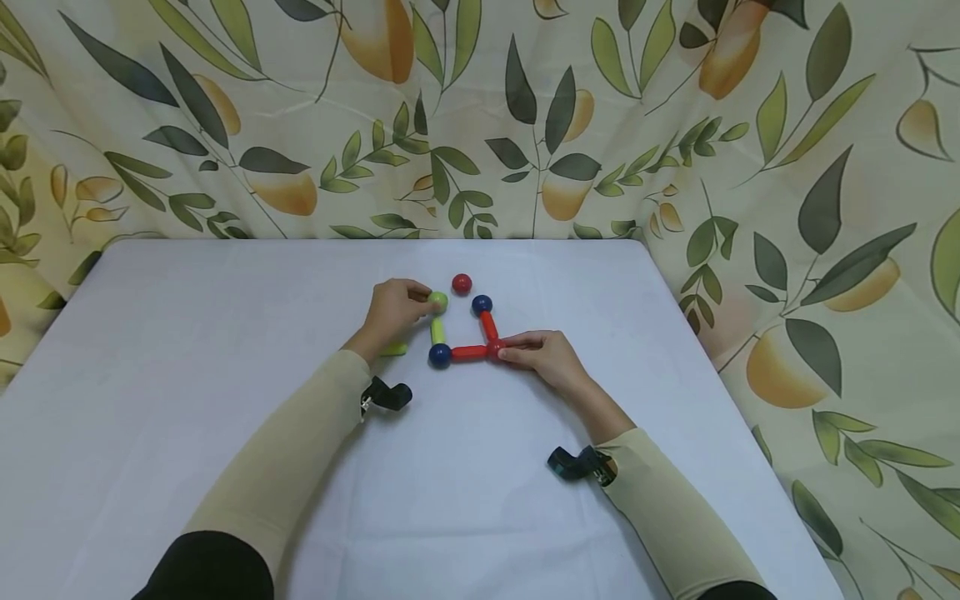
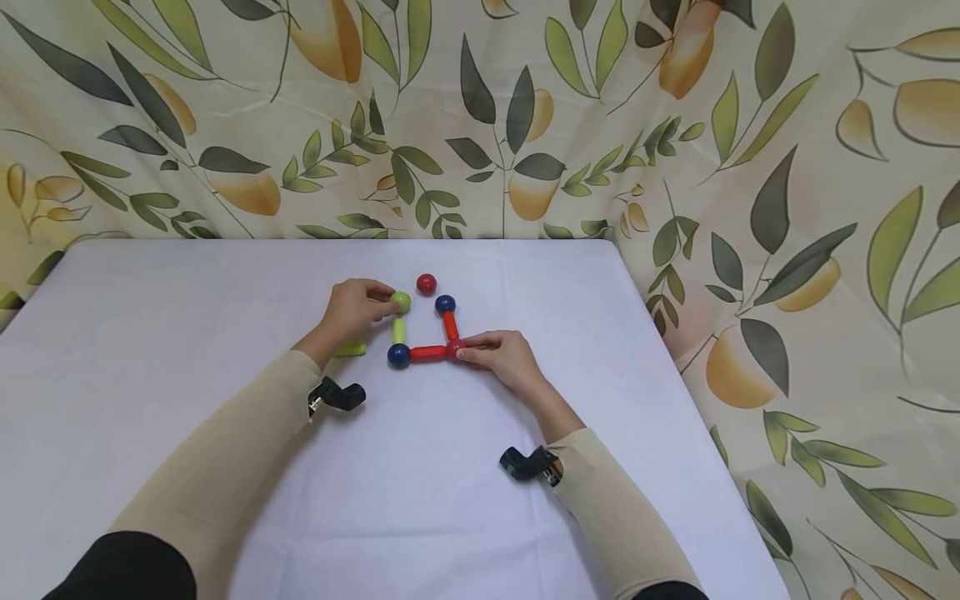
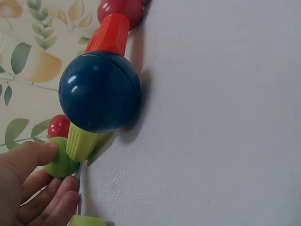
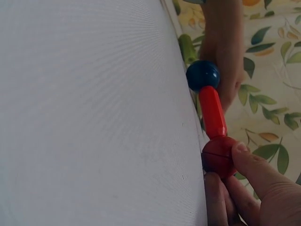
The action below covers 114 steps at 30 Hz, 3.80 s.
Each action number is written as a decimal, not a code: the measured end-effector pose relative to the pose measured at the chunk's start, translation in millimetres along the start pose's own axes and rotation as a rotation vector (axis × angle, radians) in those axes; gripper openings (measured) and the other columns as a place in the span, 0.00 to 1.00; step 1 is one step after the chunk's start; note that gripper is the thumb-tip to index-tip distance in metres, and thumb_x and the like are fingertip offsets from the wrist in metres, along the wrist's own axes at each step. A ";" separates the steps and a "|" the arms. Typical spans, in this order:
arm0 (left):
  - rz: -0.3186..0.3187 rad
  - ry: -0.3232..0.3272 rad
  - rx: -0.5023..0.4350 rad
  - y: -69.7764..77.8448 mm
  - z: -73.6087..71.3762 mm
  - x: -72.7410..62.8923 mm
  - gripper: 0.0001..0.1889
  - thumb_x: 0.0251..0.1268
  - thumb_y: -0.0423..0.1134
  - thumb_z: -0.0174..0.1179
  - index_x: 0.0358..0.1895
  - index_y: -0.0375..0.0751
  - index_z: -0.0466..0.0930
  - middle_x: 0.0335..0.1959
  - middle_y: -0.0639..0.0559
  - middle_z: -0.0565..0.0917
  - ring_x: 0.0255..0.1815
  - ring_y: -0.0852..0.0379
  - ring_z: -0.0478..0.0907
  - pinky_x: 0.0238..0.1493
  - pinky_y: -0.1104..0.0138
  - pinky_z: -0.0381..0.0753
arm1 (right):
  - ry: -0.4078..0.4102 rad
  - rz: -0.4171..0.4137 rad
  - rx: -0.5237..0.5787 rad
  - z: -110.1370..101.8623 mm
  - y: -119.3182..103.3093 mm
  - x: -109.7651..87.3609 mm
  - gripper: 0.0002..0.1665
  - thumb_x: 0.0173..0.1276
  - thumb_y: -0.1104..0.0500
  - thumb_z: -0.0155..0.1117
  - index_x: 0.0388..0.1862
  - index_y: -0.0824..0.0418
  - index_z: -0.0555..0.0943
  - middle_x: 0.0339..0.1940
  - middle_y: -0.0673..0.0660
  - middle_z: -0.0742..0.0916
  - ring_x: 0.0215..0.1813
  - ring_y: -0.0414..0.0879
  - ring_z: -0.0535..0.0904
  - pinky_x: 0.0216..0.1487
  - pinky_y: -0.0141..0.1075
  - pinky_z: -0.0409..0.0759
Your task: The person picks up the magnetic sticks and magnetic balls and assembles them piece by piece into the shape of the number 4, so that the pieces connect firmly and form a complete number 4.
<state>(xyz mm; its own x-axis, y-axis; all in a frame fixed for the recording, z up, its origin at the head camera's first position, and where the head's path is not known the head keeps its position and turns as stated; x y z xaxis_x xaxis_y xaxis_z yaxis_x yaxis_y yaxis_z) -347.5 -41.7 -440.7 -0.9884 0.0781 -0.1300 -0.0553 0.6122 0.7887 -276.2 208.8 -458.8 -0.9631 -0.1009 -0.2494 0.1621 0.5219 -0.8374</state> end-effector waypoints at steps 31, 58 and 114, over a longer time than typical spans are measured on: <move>-0.028 -0.041 0.078 -3.1 -4.5 -12.7 0.26 0.60 0.52 0.69 0.57 0.40 0.81 0.45 0.47 0.87 0.33 0.55 0.81 0.36 0.69 0.78 | 0.002 0.010 0.001 -0.7 1.8 1.1 0.24 0.58 0.46 0.75 0.51 0.56 0.87 0.54 0.56 0.86 0.58 0.49 0.73 0.53 0.37 0.71; -0.097 0.010 0.187 4.3 9.2 -37.0 0.25 0.52 0.57 0.72 0.15 0.38 0.83 0.11 0.50 0.78 0.23 0.54 0.76 0.26 0.67 0.65 | 0.006 0.014 0.022 0.6 1.9 1.2 0.23 0.59 0.47 0.75 0.50 0.56 0.87 0.53 0.56 0.87 0.60 0.50 0.73 0.59 0.43 0.70; -0.107 0.041 0.053 -5.9 -0.9 -25.3 0.18 0.56 0.52 0.72 0.35 0.39 0.89 0.28 0.49 0.87 0.31 0.56 0.78 0.28 0.71 0.74 | 0.019 0.033 -0.031 10.7 -13.4 5.5 0.22 0.61 0.48 0.73 0.50 0.59 0.87 0.39 0.55 0.90 0.35 0.43 0.82 0.36 0.29 0.79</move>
<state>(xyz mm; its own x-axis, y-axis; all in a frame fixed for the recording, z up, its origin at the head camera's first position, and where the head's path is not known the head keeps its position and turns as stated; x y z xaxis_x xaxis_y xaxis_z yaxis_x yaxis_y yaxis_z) -322.3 -48.0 -441.5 -0.9823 -0.0210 -0.1861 -0.1540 0.6560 0.7389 -281.4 192.2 -454.1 -0.9612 -0.0672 -0.2674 0.1878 0.5506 -0.8134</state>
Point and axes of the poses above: each hand's wrist, its own x-axis towards the middle knuckle, its own z-axis out of the palm, y = z × x, the point moved 6 cm from there along x, towards the middle knuckle
